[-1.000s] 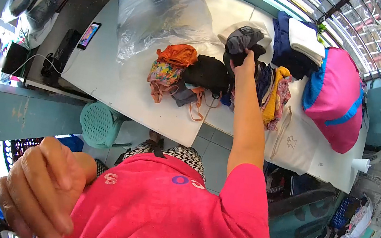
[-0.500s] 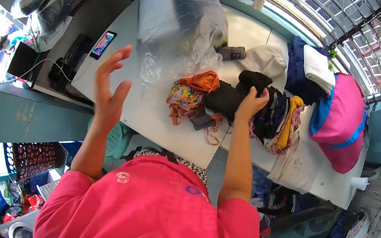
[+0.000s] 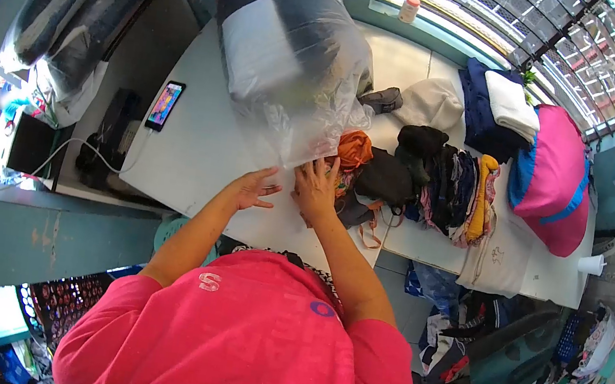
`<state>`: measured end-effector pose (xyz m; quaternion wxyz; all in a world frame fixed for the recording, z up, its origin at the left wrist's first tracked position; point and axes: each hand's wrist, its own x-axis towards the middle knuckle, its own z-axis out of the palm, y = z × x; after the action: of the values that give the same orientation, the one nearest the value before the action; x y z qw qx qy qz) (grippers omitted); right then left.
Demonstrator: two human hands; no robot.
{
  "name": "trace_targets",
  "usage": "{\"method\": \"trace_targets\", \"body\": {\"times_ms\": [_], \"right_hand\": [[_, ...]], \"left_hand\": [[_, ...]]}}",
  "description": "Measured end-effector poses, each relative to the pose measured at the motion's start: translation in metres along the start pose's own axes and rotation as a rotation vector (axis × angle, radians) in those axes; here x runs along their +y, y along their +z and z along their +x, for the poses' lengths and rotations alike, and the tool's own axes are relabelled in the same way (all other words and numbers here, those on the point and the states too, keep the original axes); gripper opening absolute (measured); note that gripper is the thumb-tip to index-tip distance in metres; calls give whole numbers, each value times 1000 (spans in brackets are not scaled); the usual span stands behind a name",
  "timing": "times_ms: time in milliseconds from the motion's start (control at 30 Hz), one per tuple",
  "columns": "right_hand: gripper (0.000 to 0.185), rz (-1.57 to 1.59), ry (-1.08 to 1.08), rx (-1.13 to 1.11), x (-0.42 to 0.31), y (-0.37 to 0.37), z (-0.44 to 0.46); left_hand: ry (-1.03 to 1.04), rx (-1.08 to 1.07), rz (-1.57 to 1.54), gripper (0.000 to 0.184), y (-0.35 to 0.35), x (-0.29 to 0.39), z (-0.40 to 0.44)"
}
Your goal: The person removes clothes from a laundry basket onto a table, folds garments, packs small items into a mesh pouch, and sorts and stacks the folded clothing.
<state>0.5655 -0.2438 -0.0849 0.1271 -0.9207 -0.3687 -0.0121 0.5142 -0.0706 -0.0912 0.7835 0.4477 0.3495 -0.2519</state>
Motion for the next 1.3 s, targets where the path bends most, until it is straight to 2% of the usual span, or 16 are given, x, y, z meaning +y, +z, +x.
{"method": "trace_targets", "body": {"times_ms": [33,67,200,267,333,400,533,600,700,767,867,967,1033,1167,1233,1300], "right_hand": [[62,-46,-10,-28,2,4,-1],[62,-55,6,-19,2,6,-1],[60,-85,118,0,12,4,1],[59,-100,174,3,20,2,-1],[55,-106,145,35,34,4,-5],[55,-128,150,45,42,5,-4],[59,-116,143,16,55,8,0],[57,-120,156,12,56,3,1],[54,-38,146,43,55,1,4],[51,-43,99,67,52,-4,7],[20,34,-67,502,44,-6,3],[18,208,-31,581,33,-42,-21],[21,285,-63,659,38,-64,-37],[25,329,75,743,72,-91,-97],[25,302,187,883,94,-102,-127],[22,254,356,1012,118,-109,-160]], "left_hand": [[41,30,-96,29,-11,-8,20],[41,14,-82,29,-18,-9,26],[435,188,-556,12,-57,9,27],[674,232,-460,7,-91,36,10],[684,294,-406,5,-85,63,-23],[682,207,-584,6,-116,76,-17],[813,291,-519,6,-171,98,-10],[814,192,-539,10,-196,105,-17],[779,205,-435,10,-190,102,-31],[768,312,-294,29,-187,85,-26],[765,381,-539,53,-152,47,-32],[689,630,-694,57,-134,-8,-21],[574,654,-776,50,-128,-48,-4],[485,667,-324,44,-65,-82,-8],[549,560,85,33,-19,-72,-22],[622,453,269,28,13,-63,-27]]}}
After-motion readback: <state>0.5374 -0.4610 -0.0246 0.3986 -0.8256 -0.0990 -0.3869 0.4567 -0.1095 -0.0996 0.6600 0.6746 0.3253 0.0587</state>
